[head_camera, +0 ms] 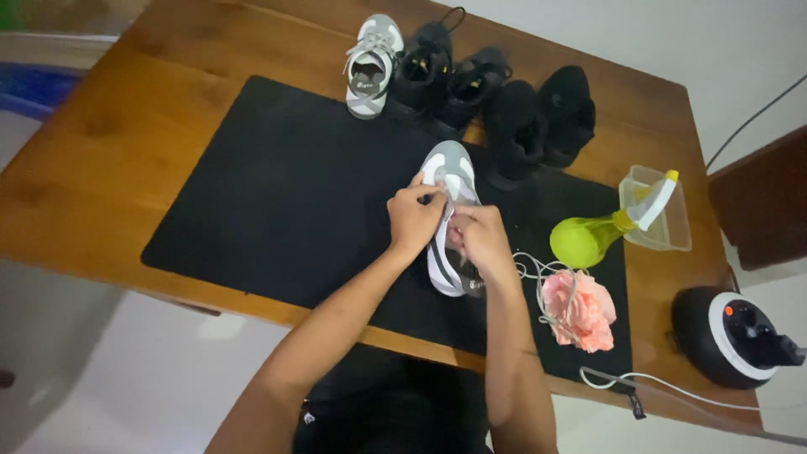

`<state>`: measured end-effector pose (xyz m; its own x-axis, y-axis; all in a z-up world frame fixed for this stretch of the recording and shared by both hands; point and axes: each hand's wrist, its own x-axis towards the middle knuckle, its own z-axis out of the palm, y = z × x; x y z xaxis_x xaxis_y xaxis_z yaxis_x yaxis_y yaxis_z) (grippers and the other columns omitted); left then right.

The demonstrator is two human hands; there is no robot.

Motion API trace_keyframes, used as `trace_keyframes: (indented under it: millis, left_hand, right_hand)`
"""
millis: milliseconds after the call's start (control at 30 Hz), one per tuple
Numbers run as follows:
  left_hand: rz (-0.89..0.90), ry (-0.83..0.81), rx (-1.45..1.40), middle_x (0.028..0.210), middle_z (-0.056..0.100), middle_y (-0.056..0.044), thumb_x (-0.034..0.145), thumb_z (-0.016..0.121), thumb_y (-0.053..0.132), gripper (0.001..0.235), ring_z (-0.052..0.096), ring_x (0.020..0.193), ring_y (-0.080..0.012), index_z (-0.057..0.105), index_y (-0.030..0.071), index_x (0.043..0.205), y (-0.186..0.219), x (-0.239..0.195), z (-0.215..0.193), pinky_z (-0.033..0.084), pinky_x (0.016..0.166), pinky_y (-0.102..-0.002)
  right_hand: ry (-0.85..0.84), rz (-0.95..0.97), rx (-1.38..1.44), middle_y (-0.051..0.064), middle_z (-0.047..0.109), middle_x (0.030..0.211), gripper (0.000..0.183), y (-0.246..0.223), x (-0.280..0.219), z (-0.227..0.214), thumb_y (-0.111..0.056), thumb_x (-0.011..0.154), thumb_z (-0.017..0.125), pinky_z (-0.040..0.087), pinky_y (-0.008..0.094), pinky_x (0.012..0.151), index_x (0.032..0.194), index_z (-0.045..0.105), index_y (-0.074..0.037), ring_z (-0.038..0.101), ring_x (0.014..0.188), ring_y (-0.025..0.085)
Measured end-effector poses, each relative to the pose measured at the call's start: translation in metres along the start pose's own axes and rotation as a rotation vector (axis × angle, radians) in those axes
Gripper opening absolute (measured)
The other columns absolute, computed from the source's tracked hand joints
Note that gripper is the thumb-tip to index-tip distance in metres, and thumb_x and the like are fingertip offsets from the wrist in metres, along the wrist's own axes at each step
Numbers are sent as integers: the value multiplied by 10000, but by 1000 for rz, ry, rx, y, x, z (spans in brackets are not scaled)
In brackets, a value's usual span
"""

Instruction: The person cleans a white and grey sneaker using a pink toothbrush. They scrub the upper, sides, and interior of the shoe while holding it on a black mat. Other shoes, a spray bottle, and a loofah are visible on the table.

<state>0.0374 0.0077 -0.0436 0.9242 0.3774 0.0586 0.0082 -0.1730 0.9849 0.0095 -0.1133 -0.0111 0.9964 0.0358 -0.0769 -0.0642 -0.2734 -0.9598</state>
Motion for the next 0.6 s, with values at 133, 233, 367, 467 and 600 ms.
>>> trace_keyframes:
  millis: [133, 233, 367, 467, 600]
  left_hand:
    - [-58, 14, -10, 1270, 686, -137, 783, 767, 340, 228, 641, 1184, -377, 815, 193, 950, -19, 19, 7, 554, 995, -437]
    - [-74, 9, 16, 1230, 702, -141, 783, 796, 395, 257, 646, 1183, -359, 811, 170, 906, -21, 9, 10, 560, 983, -425]
    - [-140, -30, 142, 1047, 768, -130, 798, 752, 436, 247, 703, 1078, -381, 772, 205, 882, 11, -5, -7, 592, 896, -503]
    - [-73, -36, 204, 1146, 731, -151, 861, 691, 410, 212, 666, 1138, -419, 728, 204, 893, -8, 4, 3, 545, 946, -543]
    - [-4, -132, 10, 1379, 580, -301, 968, 588, 251, 245, 387, 1442, -457, 679, 226, 1194, -12, -3, 7, 345, 1180, -520]
  right_hand:
    - [-28, 3, -10, 48, 407, 438, 298, -27, -33, -4, -7, 859, 488, 277, 222, 345, 597, 611, -81, 384, 291, 106]
    - [-13, 30, 20, 40, 397, 448, 281, -31, -60, -5, 1, 861, 488, 263, 216, 351, 611, 589, -80, 375, 295, 96]
    - [-28, 30, 41, 84, 454, 450, 326, -9, -77, -18, 45, 888, 493, 311, 224, 337, 1000, 792, -17, 388, 255, 116]
    - [-38, 22, 46, 100, 464, 474, 366, -28, -95, -21, 54, 892, 497, 326, 218, 329, 1119, 763, -55, 402, 261, 127]
    - [-37, 13, 17, 82, 472, 477, 368, -20, -90, -22, 51, 893, 497, 310, 204, 316, 1148, 753, -15, 394, 262, 103]
